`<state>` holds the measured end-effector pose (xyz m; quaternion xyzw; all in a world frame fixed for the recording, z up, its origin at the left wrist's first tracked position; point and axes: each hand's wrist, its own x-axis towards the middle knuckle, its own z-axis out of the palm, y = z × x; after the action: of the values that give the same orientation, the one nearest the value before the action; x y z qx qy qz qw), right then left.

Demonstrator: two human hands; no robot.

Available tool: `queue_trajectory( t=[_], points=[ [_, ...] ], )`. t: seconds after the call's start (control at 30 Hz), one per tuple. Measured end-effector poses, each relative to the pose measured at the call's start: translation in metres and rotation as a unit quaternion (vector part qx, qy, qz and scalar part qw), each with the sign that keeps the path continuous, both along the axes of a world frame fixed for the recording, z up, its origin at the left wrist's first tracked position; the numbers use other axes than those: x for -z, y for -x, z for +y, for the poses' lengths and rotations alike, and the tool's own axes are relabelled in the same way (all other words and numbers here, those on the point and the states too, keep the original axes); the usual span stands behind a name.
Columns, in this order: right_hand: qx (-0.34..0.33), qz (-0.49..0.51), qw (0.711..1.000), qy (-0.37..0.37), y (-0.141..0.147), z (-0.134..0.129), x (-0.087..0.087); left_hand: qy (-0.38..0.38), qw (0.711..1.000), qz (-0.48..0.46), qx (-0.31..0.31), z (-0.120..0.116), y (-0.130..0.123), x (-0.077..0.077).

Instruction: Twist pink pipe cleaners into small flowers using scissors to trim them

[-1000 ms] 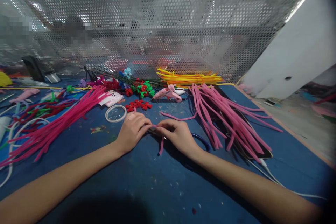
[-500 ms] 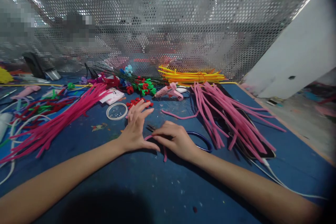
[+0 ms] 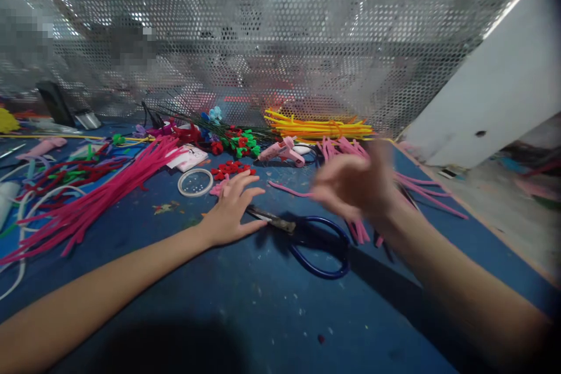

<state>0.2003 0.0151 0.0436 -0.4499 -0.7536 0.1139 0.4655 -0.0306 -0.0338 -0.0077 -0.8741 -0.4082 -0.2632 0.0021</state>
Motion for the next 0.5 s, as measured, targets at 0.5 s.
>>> queue_trajectory(
  t=[0.5],
  points=[
    [-0.191,-0.193,0.963,0.008,0.031,-0.007,0.053,0.027,0.998,-0.061,-0.001,0.004,0.002,-0.001]
  ],
)
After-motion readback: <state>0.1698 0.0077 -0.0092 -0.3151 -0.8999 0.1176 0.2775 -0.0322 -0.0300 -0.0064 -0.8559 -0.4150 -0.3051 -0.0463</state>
